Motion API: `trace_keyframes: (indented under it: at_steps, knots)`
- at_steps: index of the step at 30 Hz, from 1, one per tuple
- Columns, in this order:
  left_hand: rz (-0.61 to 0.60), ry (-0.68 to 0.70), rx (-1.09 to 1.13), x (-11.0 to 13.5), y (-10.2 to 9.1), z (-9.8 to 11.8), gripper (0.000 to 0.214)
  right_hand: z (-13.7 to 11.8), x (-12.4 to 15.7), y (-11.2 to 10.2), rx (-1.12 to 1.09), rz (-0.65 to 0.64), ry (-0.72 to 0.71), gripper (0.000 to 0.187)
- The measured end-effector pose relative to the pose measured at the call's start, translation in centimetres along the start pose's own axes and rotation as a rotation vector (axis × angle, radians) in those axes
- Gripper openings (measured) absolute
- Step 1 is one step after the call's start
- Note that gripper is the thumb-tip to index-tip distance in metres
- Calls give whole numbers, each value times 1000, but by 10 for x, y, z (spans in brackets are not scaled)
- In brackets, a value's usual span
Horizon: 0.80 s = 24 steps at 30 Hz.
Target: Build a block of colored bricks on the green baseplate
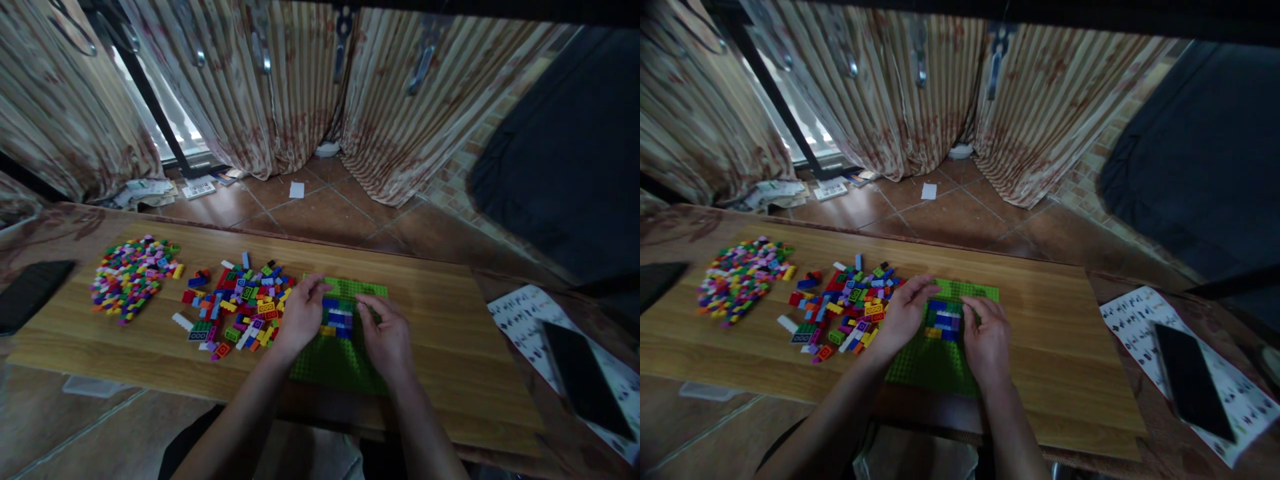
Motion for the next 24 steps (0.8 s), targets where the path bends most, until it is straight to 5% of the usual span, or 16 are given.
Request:
trace_keyframes:
  at_steps: [11,24]
  knots:
    - [91,-28,174,3,-24,16,29,1,2,14,50,-63,-14,22]
    - [45,-75,342,28,-1,27,18,5,-2,12,-4,-75,23,24]
Point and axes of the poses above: each hand's wrist, its own x-axis away from the middle knuckle, its own y-axis out of the palm, z = x × y, the point moved 10 cm from there along -x, towards the middle knuckle, and after that the axes turned 12 degrees about x, right-handed, at the moved point
